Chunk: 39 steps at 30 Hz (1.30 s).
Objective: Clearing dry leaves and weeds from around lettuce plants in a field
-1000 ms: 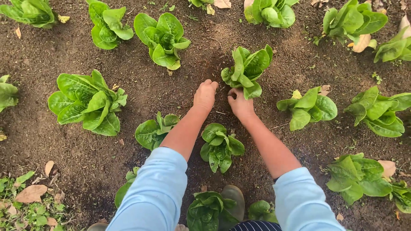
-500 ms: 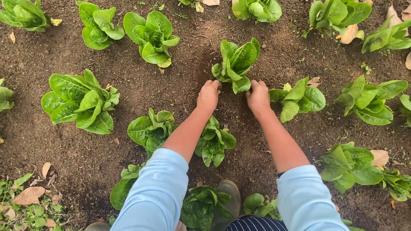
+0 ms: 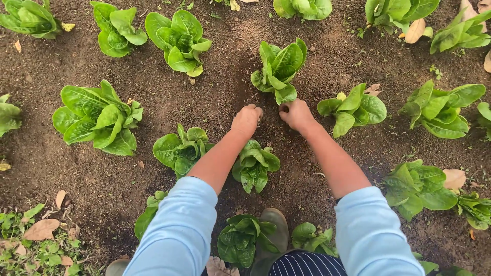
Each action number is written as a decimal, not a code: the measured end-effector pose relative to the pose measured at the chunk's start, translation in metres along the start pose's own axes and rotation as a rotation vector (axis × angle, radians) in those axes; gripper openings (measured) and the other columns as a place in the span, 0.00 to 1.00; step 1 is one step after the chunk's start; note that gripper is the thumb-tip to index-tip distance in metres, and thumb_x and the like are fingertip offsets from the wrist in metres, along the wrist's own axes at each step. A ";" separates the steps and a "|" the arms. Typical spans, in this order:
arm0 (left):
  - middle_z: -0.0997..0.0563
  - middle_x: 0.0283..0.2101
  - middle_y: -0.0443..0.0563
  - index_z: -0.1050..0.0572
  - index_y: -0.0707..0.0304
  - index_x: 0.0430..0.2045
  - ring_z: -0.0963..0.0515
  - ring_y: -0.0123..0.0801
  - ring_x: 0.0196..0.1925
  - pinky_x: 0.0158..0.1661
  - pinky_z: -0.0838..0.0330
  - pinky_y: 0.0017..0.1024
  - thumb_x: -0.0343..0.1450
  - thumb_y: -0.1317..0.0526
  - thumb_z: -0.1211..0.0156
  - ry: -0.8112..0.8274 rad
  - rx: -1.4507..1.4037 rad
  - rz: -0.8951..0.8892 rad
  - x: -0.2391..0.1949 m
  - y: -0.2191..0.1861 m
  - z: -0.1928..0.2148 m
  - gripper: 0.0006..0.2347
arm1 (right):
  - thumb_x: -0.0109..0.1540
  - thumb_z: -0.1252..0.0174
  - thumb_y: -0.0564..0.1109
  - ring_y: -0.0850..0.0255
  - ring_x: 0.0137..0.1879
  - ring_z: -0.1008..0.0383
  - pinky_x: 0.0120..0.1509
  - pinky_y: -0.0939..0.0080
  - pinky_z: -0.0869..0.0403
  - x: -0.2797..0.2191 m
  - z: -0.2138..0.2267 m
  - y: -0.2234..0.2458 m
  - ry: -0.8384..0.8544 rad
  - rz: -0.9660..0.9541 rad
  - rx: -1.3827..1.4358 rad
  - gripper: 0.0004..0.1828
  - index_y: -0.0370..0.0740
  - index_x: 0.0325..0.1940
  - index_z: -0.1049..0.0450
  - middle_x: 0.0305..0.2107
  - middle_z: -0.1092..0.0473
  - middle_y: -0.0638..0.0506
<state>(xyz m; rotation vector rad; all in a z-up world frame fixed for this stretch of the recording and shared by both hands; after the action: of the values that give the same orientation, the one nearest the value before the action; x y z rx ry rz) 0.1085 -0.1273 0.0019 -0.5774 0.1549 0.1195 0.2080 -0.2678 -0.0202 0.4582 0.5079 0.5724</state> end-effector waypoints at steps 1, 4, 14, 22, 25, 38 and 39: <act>0.31 0.31 0.51 0.26 0.62 0.24 0.19 0.53 0.32 0.24 0.17 0.47 0.72 0.67 0.41 0.001 -0.003 -0.004 0.000 0.013 -0.019 0.05 | 0.60 0.36 0.47 0.43 0.40 0.19 0.43 0.44 0.19 -0.016 0.005 0.002 -0.001 -0.004 -0.002 0.07 0.44 0.38 0.18 0.31 0.24 0.42; 0.29 0.37 0.50 0.23 0.58 0.36 0.18 0.50 0.37 0.30 0.15 0.44 0.74 0.63 0.38 0.024 -0.018 0.115 0.002 0.037 -0.043 0.02 | 0.59 0.36 0.46 0.41 0.44 0.20 0.44 0.42 0.21 -0.057 0.009 0.001 0.066 -0.101 0.155 0.10 0.47 0.44 0.19 0.37 0.24 0.41; 0.28 0.41 0.51 0.23 0.57 0.38 0.17 0.49 0.40 0.34 0.14 0.44 0.73 0.61 0.37 0.141 0.001 0.144 -0.011 0.005 -0.025 0.04 | 0.60 0.36 0.48 0.44 0.46 0.20 0.47 0.46 0.21 -0.066 -0.005 0.014 0.025 -0.134 0.154 0.09 0.50 0.44 0.23 0.36 0.26 0.46; 0.22 0.40 0.51 0.19 0.50 0.39 0.16 0.50 0.46 0.43 0.15 0.48 0.71 0.58 0.33 0.227 -0.051 0.218 -0.033 0.041 -0.039 0.06 | 0.62 0.37 0.42 0.42 0.46 0.20 0.51 0.46 0.18 -0.008 -0.019 0.040 -0.119 0.066 -0.198 0.11 0.46 0.49 0.24 0.41 0.30 0.41; 0.21 0.41 0.50 0.19 0.45 0.41 0.16 0.48 0.48 0.47 0.17 0.48 0.71 0.56 0.34 0.167 -0.090 0.295 -0.045 0.059 -0.023 0.07 | 0.62 0.38 0.47 0.39 0.43 0.19 0.47 0.42 0.19 0.015 -0.017 0.000 -0.044 -0.002 0.015 0.07 0.50 0.44 0.21 0.33 0.25 0.40; 0.23 0.42 0.50 0.22 0.42 0.39 0.16 0.54 0.46 0.49 0.18 0.50 0.70 0.60 0.37 0.174 -0.087 0.385 -0.114 0.038 0.004 0.07 | 0.63 0.35 0.44 0.37 0.47 0.22 0.51 0.38 0.21 0.050 0.048 -0.053 -0.198 -0.091 -0.108 0.10 0.46 0.47 0.25 0.40 0.32 0.42; 0.24 0.41 0.52 0.23 0.46 0.39 0.16 0.57 0.44 0.47 0.17 0.50 0.70 0.62 0.40 0.153 -0.063 0.345 -0.119 0.028 0.009 0.07 | 0.62 0.36 0.46 0.39 0.45 0.21 0.48 0.40 0.20 0.052 0.029 -0.065 -0.158 -0.049 -0.025 0.08 0.47 0.44 0.24 0.36 0.29 0.44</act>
<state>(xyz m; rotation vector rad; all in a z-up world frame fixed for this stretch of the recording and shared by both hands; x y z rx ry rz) -0.0119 -0.1074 0.0159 -0.6189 0.4007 0.4169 0.2879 -0.2928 -0.0489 0.4616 0.3598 0.4903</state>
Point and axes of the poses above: each hand's wrist, its own x-axis towards the middle knuckle, its own z-axis out of the back of the hand, y = z × x, the point moved 10 cm from there along x, towards the middle knuckle
